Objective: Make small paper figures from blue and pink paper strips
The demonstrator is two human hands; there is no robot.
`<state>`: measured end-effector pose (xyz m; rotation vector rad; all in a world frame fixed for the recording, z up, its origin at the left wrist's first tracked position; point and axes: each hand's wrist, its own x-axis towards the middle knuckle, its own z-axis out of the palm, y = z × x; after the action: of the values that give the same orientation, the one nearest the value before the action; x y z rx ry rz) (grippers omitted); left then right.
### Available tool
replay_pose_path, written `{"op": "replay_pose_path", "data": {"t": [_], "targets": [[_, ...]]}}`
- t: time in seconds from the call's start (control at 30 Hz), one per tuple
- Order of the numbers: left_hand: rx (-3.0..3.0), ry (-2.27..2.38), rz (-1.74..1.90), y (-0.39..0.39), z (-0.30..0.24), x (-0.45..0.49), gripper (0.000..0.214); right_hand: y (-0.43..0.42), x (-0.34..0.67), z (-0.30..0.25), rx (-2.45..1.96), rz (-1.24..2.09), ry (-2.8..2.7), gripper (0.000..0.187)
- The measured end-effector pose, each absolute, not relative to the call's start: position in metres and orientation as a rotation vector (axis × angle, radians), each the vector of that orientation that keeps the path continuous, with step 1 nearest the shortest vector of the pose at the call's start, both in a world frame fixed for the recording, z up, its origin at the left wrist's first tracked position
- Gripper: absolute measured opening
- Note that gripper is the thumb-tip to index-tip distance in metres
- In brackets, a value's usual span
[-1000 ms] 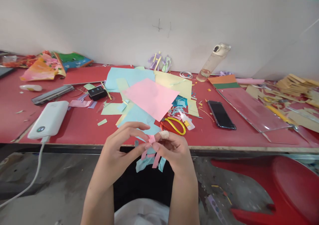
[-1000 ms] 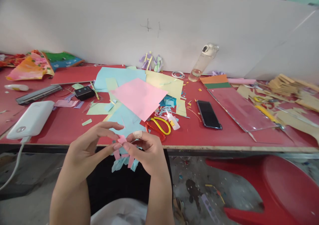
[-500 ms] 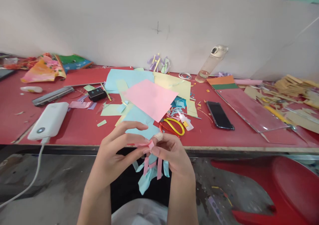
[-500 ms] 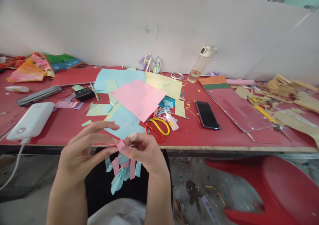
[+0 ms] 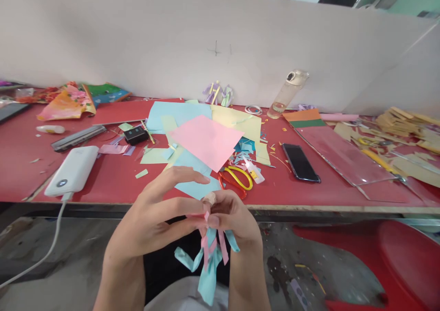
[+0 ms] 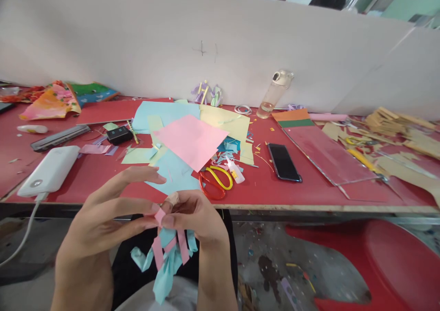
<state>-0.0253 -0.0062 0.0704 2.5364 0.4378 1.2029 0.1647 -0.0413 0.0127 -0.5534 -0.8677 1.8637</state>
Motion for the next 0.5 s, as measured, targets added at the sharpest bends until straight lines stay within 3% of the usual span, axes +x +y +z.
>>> {"op": "replay_pose_path", "data": {"t": [0.5], "targets": [[2.578, 0.226, 1.24, 0.001, 0.088, -0.026, 0.002, -0.04, 0.159, 0.016, -0.416, 1.908, -0.864, 0.024]]}}
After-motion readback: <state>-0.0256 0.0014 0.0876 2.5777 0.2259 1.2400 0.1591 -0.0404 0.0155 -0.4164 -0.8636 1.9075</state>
